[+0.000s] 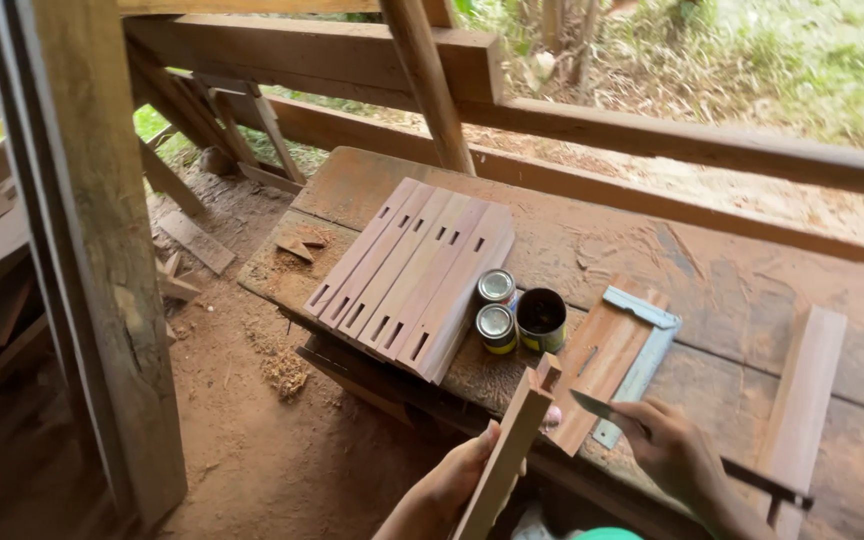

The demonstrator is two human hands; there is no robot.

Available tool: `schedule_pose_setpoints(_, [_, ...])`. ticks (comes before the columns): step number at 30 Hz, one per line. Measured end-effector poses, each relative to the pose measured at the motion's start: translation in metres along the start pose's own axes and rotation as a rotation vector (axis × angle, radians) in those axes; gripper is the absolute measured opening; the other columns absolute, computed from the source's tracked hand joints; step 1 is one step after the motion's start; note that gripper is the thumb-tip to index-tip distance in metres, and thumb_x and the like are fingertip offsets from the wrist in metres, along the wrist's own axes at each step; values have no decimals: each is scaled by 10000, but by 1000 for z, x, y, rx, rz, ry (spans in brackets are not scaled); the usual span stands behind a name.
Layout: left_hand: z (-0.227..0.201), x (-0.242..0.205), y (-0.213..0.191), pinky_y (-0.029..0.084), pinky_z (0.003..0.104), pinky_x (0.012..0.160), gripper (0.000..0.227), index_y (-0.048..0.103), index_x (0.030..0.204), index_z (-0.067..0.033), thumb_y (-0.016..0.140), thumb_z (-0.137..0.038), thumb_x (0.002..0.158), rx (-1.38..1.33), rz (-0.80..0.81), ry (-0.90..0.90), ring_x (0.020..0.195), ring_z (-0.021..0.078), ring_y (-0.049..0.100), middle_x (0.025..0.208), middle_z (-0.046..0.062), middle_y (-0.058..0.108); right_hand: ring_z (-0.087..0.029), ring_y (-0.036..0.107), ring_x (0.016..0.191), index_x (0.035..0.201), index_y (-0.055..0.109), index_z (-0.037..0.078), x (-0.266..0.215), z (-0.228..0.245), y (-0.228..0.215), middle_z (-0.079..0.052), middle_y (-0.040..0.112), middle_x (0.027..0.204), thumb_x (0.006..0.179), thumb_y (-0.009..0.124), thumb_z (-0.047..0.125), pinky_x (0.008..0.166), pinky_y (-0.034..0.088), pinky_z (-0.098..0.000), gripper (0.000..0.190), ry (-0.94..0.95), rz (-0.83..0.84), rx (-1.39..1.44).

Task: The person assembles wooden frames by fitting slotted pieces together and tapping them with a hammer. They apply a substance from a can to the joints using a small tool, then join the pieces to form rectangular frames.

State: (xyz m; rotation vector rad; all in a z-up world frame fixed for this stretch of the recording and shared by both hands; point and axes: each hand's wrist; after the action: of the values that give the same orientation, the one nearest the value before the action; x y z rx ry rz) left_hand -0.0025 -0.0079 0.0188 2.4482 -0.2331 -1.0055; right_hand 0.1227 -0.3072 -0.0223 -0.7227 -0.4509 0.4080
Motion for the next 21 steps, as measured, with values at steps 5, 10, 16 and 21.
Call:
schedule_pose_setpoints(5, [2, 4, -5, 422, 248, 468, 686, 687, 987, -61, 391, -677, 1034, -61, -8, -25, 512, 121, 548, 724, 36, 633, -53, 514, 381, 950, 726, 87, 8, 32, -36, -41, 775, 820, 846, 724, 192, 285, 386, -196, 148, -140, -295, -38])
schedule_pose_setpoints(10, [0, 9, -3, 436, 258, 528, 711, 699, 1026, -36, 397, -679, 1011, 28, -65, -42, 571, 134, 563, 772, 57, 647, -32, 473, 414, 872, 672, 190, 31, 51, -65, 46, 751, 778, 852, 779, 227, 415, 350, -236, 116, -391, -342, -381])
schedule_pose_setpoints(16, [5, 5, -3, 474, 240, 629, 652, 690, 1106, -21, 409, -604, 1031, 32, -84, -10, 686, 119, 593, 879, 72, 684, -25, 506, 474, 878, 671, 238, 38, 53, -71, 88, 719, 742, 884, 755, 282, 479, 352, -237, 95, -536, -279, -468])
schedule_pose_setpoints(21, [10, 6, -4, 482, 244, 676, 657, 692, 1175, -13, 394, -582, 1038, 63, -142, -49, 746, 115, 604, 941, 80, 699, -16, 551, 469, 825, 700, 241, 48, 58, -79, 73, 764, 769, 889, 749, 261, 466, 376, -225, 83, -577, -214, -483])
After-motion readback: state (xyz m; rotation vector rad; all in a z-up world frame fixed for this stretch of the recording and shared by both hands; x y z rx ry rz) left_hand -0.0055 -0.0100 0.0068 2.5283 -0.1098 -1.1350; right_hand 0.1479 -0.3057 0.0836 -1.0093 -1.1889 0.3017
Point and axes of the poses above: each hand's wrist, its own x-axis towards the middle knuckle, its own y-axis out of the palm, z = x × y
